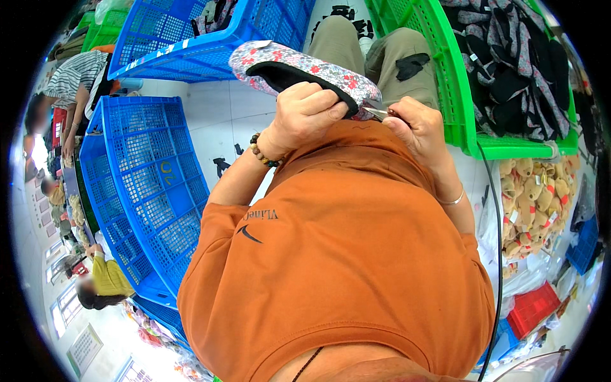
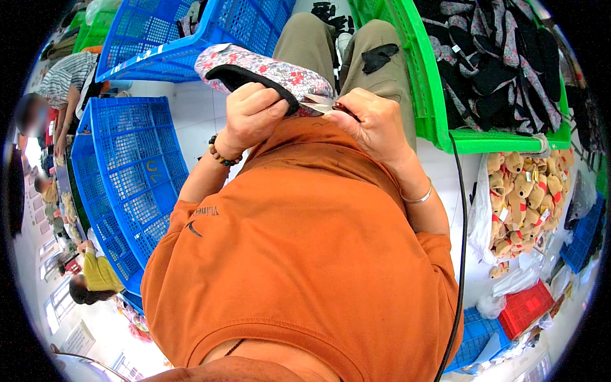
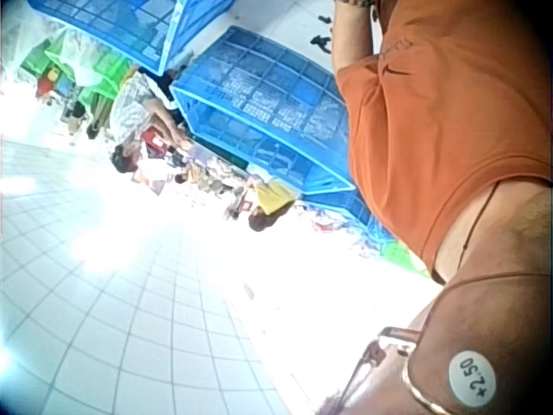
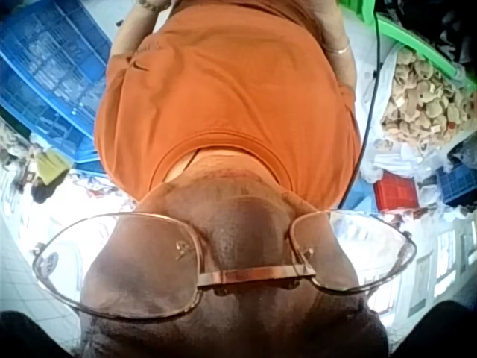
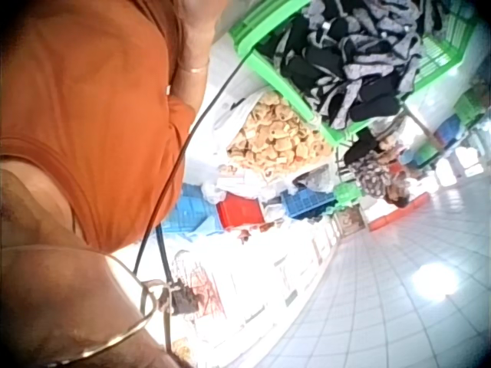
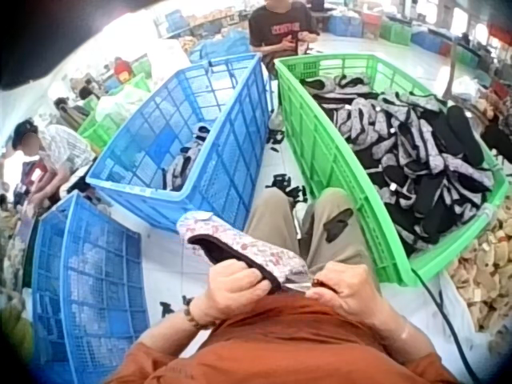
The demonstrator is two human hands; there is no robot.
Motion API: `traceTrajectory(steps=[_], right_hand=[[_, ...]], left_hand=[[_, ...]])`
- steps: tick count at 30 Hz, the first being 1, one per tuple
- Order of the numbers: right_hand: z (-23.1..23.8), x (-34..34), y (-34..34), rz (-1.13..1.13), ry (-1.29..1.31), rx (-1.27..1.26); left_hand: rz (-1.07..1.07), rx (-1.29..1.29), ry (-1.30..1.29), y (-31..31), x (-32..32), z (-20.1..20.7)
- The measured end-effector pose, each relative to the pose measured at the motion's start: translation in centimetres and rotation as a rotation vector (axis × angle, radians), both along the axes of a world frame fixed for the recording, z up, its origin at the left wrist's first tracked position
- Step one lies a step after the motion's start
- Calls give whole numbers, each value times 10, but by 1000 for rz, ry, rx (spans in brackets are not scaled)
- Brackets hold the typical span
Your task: The person sits on the floor and uses a small knife to trim excess fabric and thread from the edges of a floral-patterned slipper. They repeatedly rotate the slipper to access different sides, carefully cutting along the perimeter of the sole.
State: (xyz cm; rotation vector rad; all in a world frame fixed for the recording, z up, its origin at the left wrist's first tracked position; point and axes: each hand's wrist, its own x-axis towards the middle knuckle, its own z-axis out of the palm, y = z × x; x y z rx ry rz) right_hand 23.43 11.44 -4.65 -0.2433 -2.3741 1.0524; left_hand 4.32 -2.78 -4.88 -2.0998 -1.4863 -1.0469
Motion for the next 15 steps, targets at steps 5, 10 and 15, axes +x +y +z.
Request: traceTrajectory(steps=[5, 10, 15], right_hand=[[-3, -4, -2, -25, 24, 78], [3, -8, -7, -39, 21, 96], [5, -11, -10, -82, 21, 143]], left_hand=[[63, 32, 99, -1, 2, 4], [116, 68, 150, -1, 4, 3], [125, 113, 156, 0, 4, 0]])
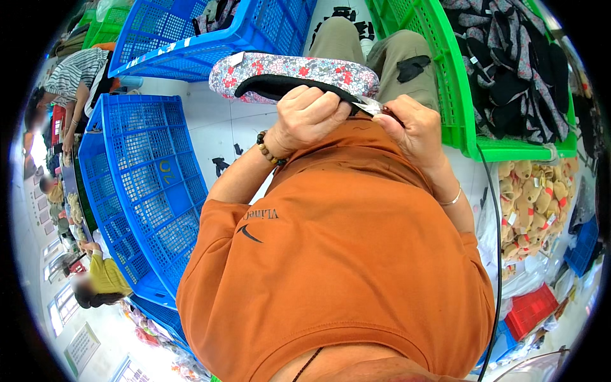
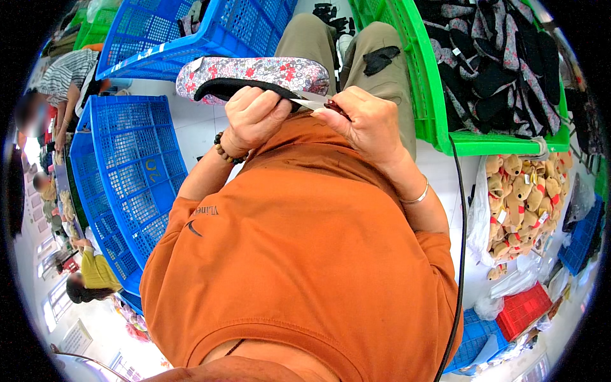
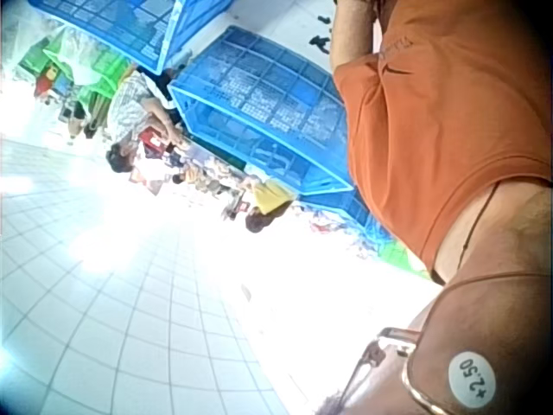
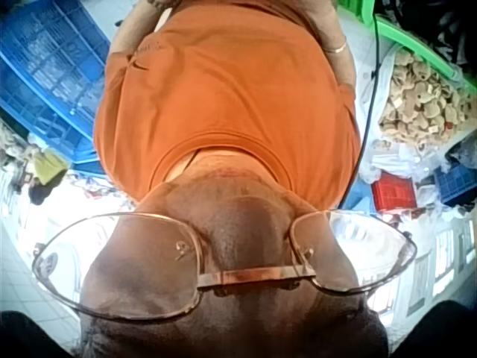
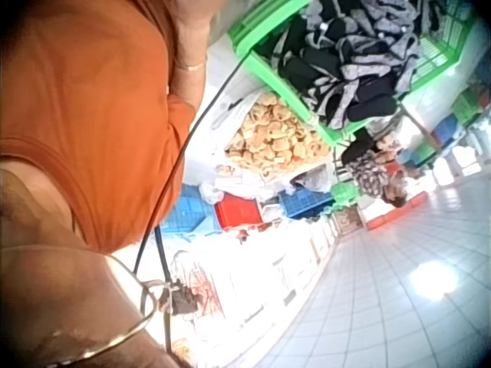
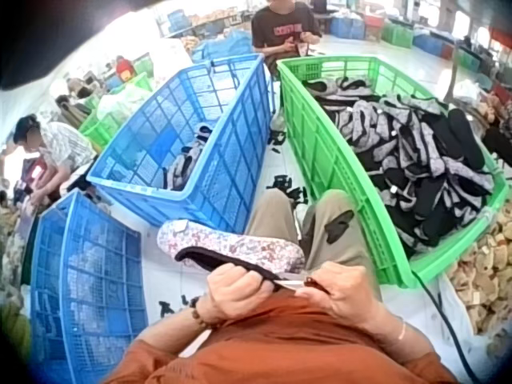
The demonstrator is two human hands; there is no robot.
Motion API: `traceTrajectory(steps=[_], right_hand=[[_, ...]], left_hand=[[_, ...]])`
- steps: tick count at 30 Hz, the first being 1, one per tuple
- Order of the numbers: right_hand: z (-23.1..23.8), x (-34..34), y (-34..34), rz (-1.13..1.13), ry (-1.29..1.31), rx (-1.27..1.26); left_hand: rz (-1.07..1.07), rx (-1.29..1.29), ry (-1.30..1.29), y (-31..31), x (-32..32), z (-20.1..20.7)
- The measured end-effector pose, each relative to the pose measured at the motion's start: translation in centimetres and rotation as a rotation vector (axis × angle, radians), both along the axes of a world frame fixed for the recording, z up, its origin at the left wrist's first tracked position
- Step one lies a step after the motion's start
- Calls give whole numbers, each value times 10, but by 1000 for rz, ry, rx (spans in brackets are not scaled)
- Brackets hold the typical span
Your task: The person sits on the floor and uses a small knife to trim excess fabric and thread from the edges of a floral-patterned slipper. They repeatedly rotate the slipper to access different sides, carefully cutting along the perimeter of the sole.
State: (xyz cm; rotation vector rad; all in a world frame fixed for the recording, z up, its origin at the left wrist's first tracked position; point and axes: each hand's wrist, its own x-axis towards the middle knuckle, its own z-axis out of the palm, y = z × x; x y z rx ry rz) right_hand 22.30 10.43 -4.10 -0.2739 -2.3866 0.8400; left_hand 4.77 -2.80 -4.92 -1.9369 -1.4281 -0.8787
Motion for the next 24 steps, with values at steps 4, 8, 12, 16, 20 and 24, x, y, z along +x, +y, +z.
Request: traceTrajectory(steps=[4, 8, 12, 16, 20, 24], right_hand=[[1, 0, -1, -54, -13, 98], [7, 0, -2, -174, -78, 159], [5, 2, 2, -169, -86, 142], [4, 6, -1, -123, -70, 93], [5, 4, -2, -95, -84, 83], [9, -1, -3, -89, -96, 121]], left_hand=[[-2, 2, 6, 1, 1, 0], [-6, -11, 22, 0, 0, 0], [-3, -40, 27, 0, -1, 2], [7, -36, 23, 1, -3, -1], [5, -29, 32, 1, -2, -5], [-8, -34, 42, 3, 0, -4]])
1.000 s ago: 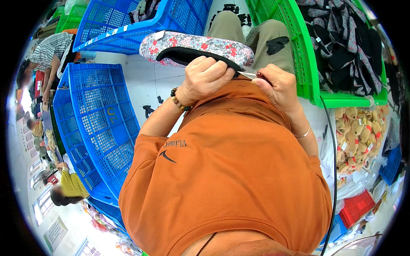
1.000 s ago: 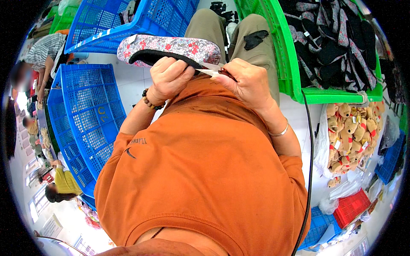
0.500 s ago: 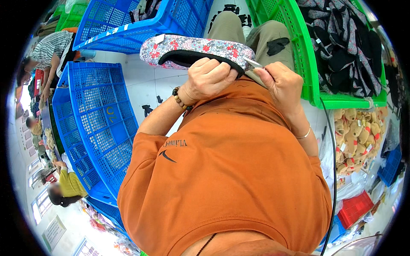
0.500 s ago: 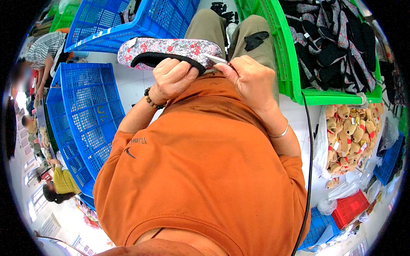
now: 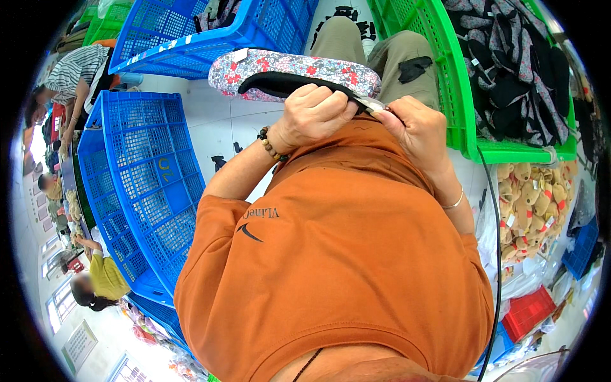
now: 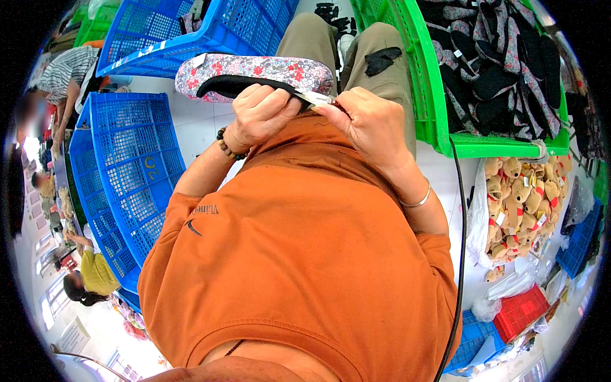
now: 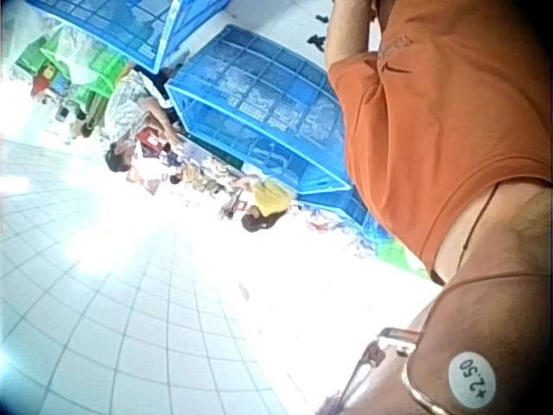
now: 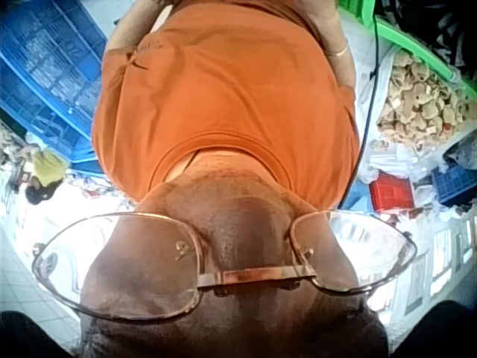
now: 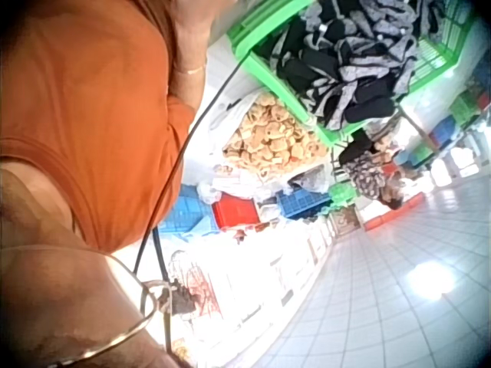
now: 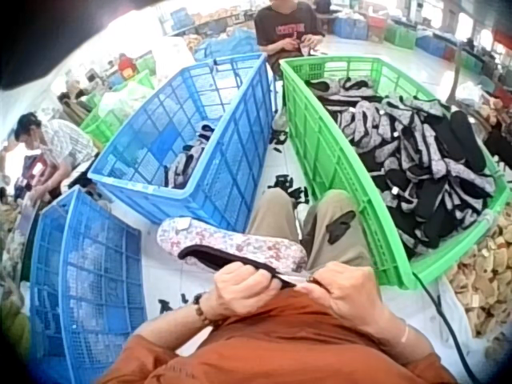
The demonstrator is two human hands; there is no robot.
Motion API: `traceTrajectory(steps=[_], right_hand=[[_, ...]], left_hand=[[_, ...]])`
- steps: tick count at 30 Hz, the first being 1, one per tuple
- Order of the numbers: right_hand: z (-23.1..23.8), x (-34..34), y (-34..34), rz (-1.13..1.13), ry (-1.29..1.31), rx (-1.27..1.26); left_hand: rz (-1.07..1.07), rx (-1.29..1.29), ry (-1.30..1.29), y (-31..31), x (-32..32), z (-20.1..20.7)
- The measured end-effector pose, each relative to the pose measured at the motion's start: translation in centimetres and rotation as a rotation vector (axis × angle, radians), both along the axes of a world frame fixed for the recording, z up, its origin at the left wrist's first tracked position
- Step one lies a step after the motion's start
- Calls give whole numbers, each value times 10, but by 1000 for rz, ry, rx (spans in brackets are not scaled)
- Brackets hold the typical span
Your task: The person sits on the floor and uses a small knife to trim excess fabric and thread from the edges of a floral-patterned slipper. They repeatedly rotate the slipper to access different sides, carefully cutting along the perimeter of the sole.
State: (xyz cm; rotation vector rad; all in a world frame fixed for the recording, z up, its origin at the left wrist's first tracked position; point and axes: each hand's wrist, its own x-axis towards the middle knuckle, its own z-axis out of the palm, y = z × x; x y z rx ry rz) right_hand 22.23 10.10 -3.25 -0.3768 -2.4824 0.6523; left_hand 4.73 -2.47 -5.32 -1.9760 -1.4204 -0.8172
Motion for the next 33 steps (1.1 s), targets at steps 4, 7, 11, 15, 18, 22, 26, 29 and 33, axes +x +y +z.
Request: traceTrajectory(steps=[4, 7, 11, 15, 18, 22, 26, 29, 33], right_hand=[[2, -1, 3, -110, -84, 67], [-3, 1, 8, -184, -112, 45], [-13, 1, 6, -136, -32, -118], [-19, -4, 9, -39, -13, -609], [-45, -13, 17, -1, -12, -895], [-73, -16, 17, 38, 85, -1064], [-79, -11, 17, 1, 91, -1066], [-83, -10, 15, -14, 126, -1074], [-72, -13, 9, -66, 48, -1016]], left_hand=[[6, -22, -1, -1, 0, -1], [7, -8, -18, 0, 1, -1], [26, -66, -36, 2, -1, -4], [69, -260, -399, 10, 5, -14], [20, -494, -718, 12, 6, -18], [-147, -710, -877, 7, 3, -17], [-127, -715, -1108, 2, -10, -23], [2, -570, -813, 9, -21, -19], [-93, -740, -582, 32, -31, -33]])
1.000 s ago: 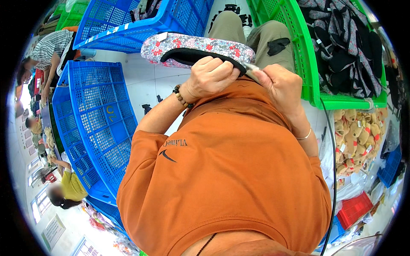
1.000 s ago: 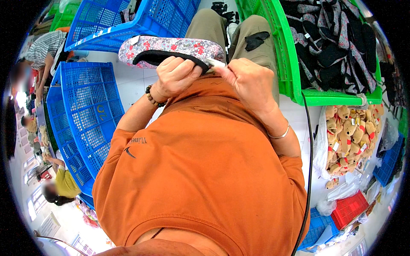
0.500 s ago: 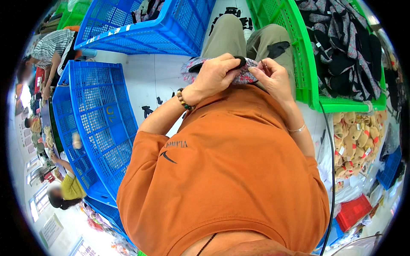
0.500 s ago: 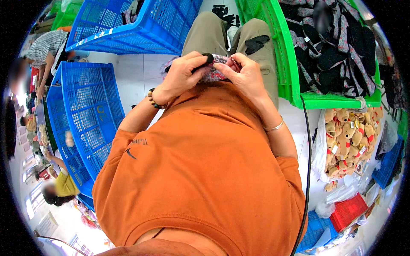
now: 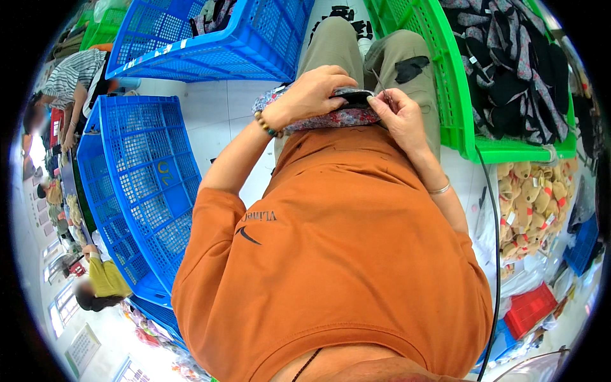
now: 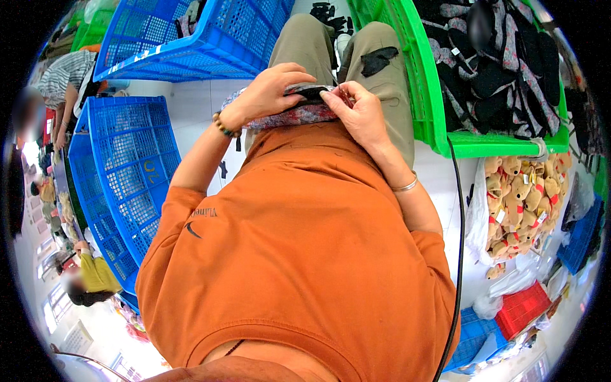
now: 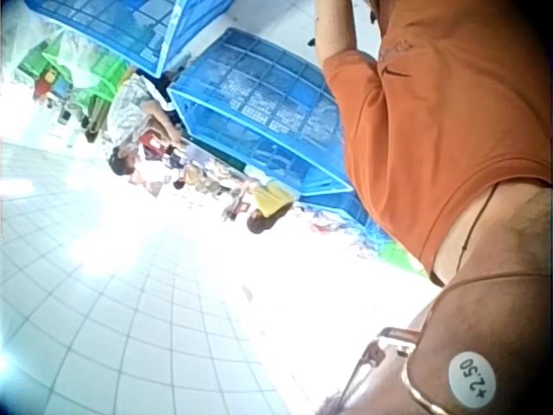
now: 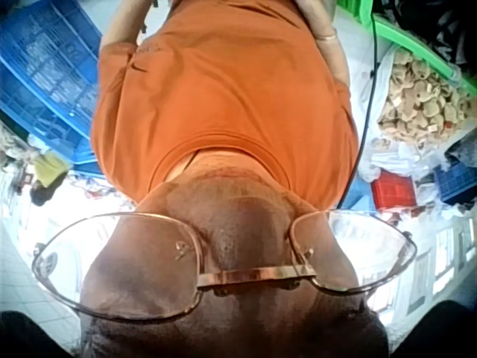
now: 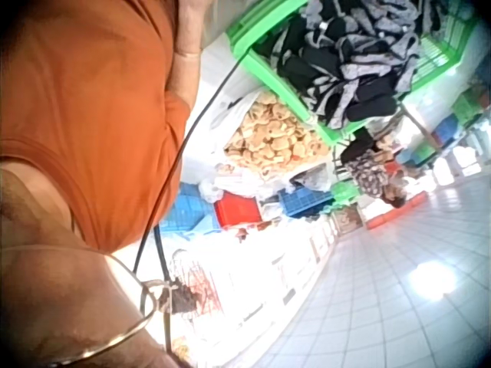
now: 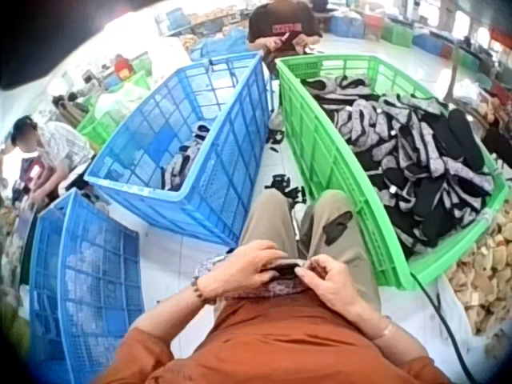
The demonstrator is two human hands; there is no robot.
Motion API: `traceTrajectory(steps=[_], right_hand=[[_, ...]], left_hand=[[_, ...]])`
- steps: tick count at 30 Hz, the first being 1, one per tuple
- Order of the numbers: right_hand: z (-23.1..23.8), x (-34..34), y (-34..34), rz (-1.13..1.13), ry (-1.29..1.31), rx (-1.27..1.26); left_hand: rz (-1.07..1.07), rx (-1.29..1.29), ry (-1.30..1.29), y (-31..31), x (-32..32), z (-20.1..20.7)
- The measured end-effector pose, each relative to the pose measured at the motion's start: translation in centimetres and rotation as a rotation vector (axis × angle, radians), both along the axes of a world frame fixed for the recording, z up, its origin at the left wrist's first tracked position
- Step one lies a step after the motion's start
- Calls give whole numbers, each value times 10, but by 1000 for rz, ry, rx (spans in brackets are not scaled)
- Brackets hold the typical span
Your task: The person sits on the floor and uses a small knife to trim excess fabric and thread from the edges of a floral-patterned slipper. They repeatedly rotate the slipper to access different sides, carefully cutting along the perimeter of the sole.
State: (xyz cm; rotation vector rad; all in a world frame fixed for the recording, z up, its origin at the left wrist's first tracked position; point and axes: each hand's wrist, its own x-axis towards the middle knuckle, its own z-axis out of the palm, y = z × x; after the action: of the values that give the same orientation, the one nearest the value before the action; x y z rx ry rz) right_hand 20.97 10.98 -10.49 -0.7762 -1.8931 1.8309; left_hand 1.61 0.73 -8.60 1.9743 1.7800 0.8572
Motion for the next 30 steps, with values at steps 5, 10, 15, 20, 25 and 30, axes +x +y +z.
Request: traceTrajectory(steps=[5, 10, 15, 20, 25, 30], right_hand=[[-6, -12, -3, -103, -98, 287], [4, -27, 1, -208, -111, 454], [-3, -42, 10, -233, 118, 464], [26, -36, 1, 22, 100, 228], [35, -27, -4, 240, 215, -185], [32, -25, 0, 311, 210, -472]], left_hand=[[-84, -54, -155, 21, -4, -9], [-11, 15, -126, 23, -5, 23], [-41, 23, 77, 24, -26, 42], [-205, -149, -233, 19, -48, 48], [-342, -367, -1124, 6, -38, 31], [-291, -470, -1403, -5, -32, 25]])
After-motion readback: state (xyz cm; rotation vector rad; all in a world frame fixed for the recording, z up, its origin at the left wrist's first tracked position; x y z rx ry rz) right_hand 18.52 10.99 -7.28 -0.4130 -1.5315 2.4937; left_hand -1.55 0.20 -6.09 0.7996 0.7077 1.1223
